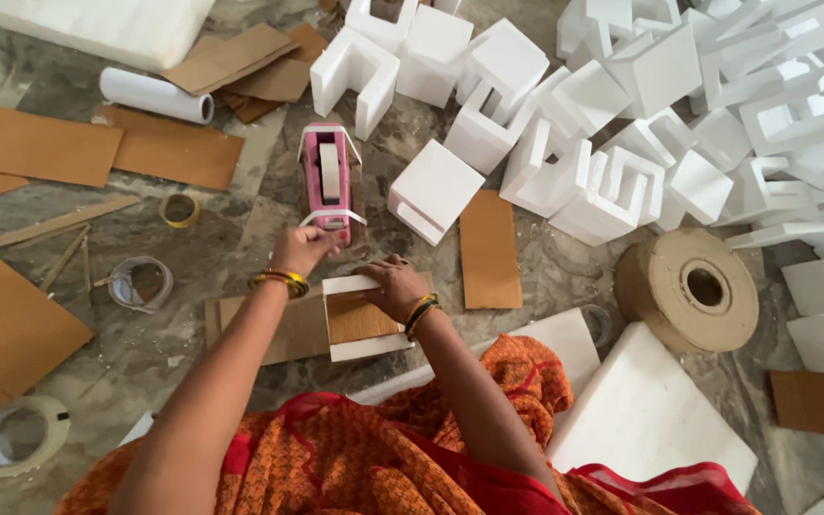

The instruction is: The person assembles cardboard and foam packaging by placing foam inserts into cardboard pieces and securing them with tape from a dispenser.

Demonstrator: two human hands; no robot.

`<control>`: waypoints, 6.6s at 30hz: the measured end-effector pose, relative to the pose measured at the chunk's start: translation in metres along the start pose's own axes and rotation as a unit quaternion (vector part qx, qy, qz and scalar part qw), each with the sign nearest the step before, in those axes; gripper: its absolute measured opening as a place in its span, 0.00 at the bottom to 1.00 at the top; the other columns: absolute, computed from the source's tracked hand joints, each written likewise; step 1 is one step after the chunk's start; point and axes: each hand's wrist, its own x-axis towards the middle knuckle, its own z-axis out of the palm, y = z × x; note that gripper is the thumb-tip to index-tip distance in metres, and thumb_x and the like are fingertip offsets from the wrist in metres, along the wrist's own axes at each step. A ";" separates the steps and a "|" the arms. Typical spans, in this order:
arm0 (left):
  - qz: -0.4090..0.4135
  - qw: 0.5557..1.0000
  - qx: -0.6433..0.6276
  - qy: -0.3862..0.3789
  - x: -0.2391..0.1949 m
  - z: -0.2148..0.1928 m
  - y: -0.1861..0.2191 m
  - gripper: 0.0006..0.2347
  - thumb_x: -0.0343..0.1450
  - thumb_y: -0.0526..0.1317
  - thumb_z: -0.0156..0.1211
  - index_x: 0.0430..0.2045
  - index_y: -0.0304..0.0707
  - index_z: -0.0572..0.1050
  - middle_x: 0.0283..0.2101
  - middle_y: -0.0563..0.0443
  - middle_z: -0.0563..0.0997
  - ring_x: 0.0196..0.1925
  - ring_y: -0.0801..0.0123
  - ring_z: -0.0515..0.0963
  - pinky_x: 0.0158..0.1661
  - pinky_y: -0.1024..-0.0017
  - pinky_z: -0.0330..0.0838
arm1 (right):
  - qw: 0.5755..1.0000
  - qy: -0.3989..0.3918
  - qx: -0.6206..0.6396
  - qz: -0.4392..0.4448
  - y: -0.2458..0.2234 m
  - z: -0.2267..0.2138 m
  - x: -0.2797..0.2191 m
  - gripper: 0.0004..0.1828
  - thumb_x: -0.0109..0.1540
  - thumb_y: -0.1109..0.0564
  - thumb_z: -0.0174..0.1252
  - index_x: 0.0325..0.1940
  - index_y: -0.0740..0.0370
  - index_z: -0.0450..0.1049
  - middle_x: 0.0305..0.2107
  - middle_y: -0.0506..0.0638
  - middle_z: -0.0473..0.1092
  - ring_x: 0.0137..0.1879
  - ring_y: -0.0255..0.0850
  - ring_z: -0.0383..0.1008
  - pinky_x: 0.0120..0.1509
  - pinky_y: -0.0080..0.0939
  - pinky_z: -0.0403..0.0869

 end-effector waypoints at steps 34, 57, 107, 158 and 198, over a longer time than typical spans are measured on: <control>0.054 0.976 -0.004 0.209 -0.134 0.021 0.027 0.35 0.60 0.41 0.70 0.63 0.33 0.63 0.59 0.35 0.72 0.60 0.50 0.74 0.59 0.59 0.67 | 0.886 0.297 0.172 0.311 0.016 0.150 -0.103 0.27 0.67 0.52 0.57 0.70 0.60 0.63 0.48 0.58 0.73 0.52 0.50 0.73 0.53 0.50 0.73; 0.092 0.972 0.126 0.178 -0.106 0.015 0.041 0.25 0.59 0.34 0.55 0.53 0.46 0.68 0.56 0.39 0.69 0.59 0.40 0.67 0.55 0.45 0.62 | 0.836 0.148 0.417 0.324 0.033 0.019 0.141 0.10 0.60 0.56 0.65 0.38 0.67 0.83 0.28 0.49 0.78 0.32 0.37 0.76 0.36 0.37 0.72; 0.096 0.971 0.153 0.159 -0.101 0.018 0.027 0.30 0.54 0.33 0.65 0.55 0.47 0.71 0.57 0.40 0.69 0.61 0.41 0.66 0.59 0.48 0.62 | 0.960 0.266 -0.089 0.000 -0.058 0.016 -0.006 0.56 0.47 0.55 0.73 0.72 0.77 0.54 0.55 0.79 0.65 0.57 0.69 0.67 0.60 0.61 0.70; 0.431 0.877 0.190 -0.094 -0.123 0.003 0.097 0.18 0.60 0.34 0.71 0.41 0.35 0.73 0.49 0.44 0.75 0.59 0.48 0.71 0.62 0.55 0.65 | 0.840 -0.113 0.368 0.381 0.066 -0.020 -0.007 0.38 0.63 0.36 0.60 0.69 0.60 0.67 0.57 0.51 0.73 0.60 0.37 0.73 0.63 0.37 0.72; 0.269 0.907 0.257 0.198 -0.126 -0.100 0.135 0.14 0.67 0.38 0.68 0.45 0.39 0.75 0.50 0.46 0.79 0.55 0.47 0.76 0.57 0.52 0.70 | 0.821 0.330 0.307 0.351 0.135 -0.069 0.051 0.28 0.56 0.55 0.69 0.57 0.62 0.69 0.35 0.51 0.72 0.32 0.41 0.76 0.29 0.44 0.78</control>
